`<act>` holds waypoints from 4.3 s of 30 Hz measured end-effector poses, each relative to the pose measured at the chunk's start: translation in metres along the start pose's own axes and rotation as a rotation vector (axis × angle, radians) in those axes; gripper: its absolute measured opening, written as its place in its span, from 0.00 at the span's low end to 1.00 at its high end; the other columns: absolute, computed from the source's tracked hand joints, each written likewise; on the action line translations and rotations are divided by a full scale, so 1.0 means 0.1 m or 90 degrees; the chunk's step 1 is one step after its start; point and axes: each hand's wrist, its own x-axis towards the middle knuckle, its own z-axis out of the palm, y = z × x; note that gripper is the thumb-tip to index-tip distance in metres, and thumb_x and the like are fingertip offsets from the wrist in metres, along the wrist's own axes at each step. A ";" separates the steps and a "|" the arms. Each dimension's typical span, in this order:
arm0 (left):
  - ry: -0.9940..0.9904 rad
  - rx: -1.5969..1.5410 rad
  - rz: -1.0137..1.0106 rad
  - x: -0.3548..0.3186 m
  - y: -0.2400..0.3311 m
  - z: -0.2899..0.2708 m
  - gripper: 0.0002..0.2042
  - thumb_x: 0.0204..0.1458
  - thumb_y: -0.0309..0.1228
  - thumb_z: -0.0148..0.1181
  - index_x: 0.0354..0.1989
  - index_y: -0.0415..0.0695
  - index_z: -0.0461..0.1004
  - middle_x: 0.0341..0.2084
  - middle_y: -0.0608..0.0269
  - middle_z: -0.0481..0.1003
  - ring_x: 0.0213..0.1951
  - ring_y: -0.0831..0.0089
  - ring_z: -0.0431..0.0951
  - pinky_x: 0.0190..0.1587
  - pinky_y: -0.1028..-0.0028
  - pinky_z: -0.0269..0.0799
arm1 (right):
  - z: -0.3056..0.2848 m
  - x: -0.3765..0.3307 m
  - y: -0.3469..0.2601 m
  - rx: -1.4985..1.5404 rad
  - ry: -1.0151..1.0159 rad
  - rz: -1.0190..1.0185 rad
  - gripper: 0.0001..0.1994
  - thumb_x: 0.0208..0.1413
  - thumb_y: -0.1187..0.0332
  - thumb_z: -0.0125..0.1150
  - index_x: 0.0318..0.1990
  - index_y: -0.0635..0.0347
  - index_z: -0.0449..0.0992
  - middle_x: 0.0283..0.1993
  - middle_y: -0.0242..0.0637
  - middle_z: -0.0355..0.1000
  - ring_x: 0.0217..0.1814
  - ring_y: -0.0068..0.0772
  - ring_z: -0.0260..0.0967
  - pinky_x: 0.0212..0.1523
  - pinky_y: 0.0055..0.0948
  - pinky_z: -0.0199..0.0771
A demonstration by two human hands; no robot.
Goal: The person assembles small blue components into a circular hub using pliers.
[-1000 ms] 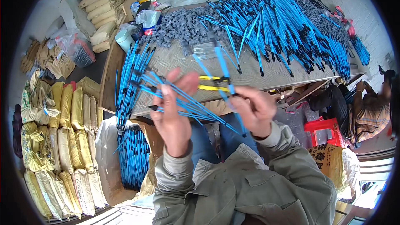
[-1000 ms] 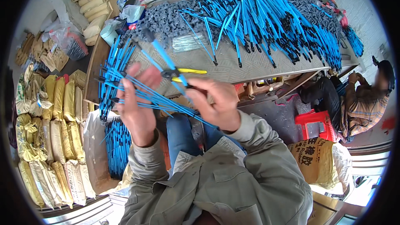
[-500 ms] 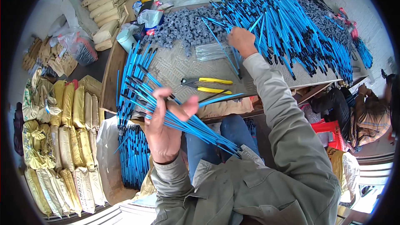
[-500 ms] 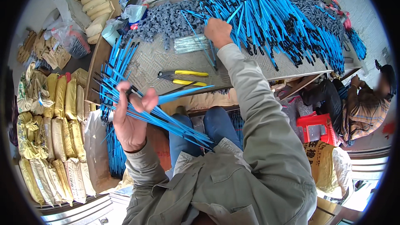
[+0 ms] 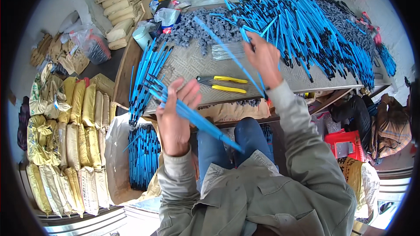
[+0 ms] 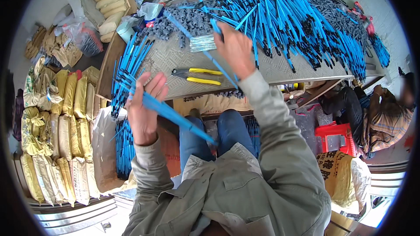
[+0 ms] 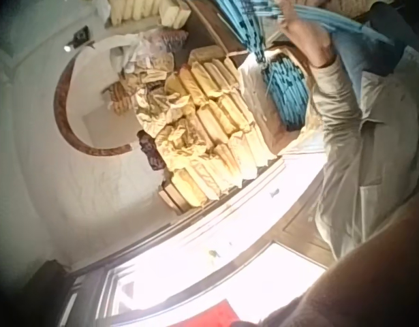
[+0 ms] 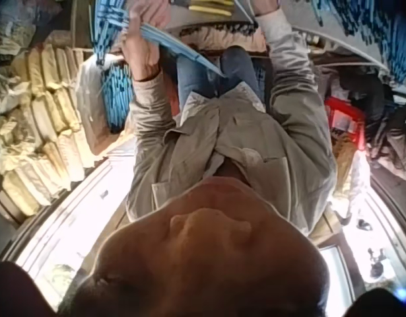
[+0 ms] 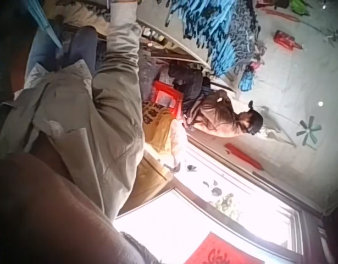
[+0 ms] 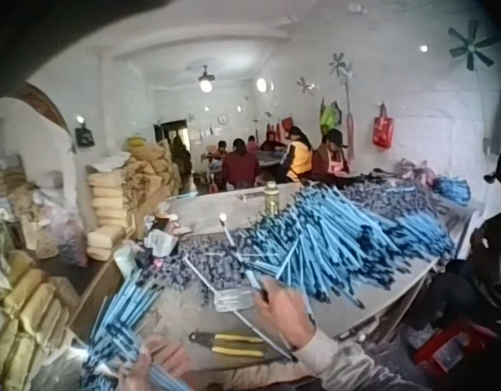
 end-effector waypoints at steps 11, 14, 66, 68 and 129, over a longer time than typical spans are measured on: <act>0.046 0.083 0.141 0.24 -0.50 0.37 0.14 0.58 0.35 0.48 0.43 0.34 0.67 0.29 0.54 0.74 0.31 0.73 0.74 0.36 0.71 0.70 | -0.68 -1.04 -0.74 0.143 -0.110 -0.120 0.15 0.43 0.70 0.65 0.42 0.59 0.74 0.24 0.36 0.70 0.20 0.29 0.67 0.21 0.25 0.65; 0.063 0.154 0.123 0.25 -0.44 0.31 0.12 0.58 0.34 0.49 0.37 0.36 0.69 0.23 0.60 0.73 0.25 0.78 0.72 0.30 0.75 0.68 | -0.78 -0.86 -0.63 0.348 -0.276 -0.055 0.15 0.44 0.69 0.66 0.41 0.59 0.74 0.25 0.34 0.70 0.23 0.23 0.69 0.23 0.24 0.66; 0.080 0.080 0.115 -0.05 -0.20 0.31 0.17 0.57 0.38 0.48 0.45 0.35 0.65 0.25 0.48 0.75 0.25 0.65 0.77 0.30 0.66 0.76 | 0.02 -0.73 0.66 -0.177 -0.088 -0.034 0.20 0.48 0.66 0.57 0.51 0.57 0.66 0.40 0.38 0.69 0.45 0.40 0.64 0.41 0.41 0.63; 0.063 0.087 0.160 -0.10 -0.15 0.31 0.18 0.58 0.39 0.48 0.46 0.34 0.63 0.25 0.48 0.75 0.24 0.64 0.77 0.30 0.66 0.76 | 0.15 -0.65 0.73 -0.181 -0.114 -0.070 0.20 0.48 0.66 0.57 0.50 0.56 0.66 0.40 0.37 0.70 0.45 0.39 0.64 0.41 0.41 0.63; -0.187 -0.105 -0.131 -0.34 -0.58 0.17 0.16 0.56 0.33 0.51 0.49 0.39 0.63 0.36 0.47 0.75 0.41 0.53 0.76 0.44 0.59 0.73 | 0.12 -0.09 1.12 -0.088 -0.213 0.074 0.15 0.43 0.55 0.63 0.30 0.57 0.75 0.27 0.40 0.70 0.29 0.41 0.70 0.30 0.36 0.68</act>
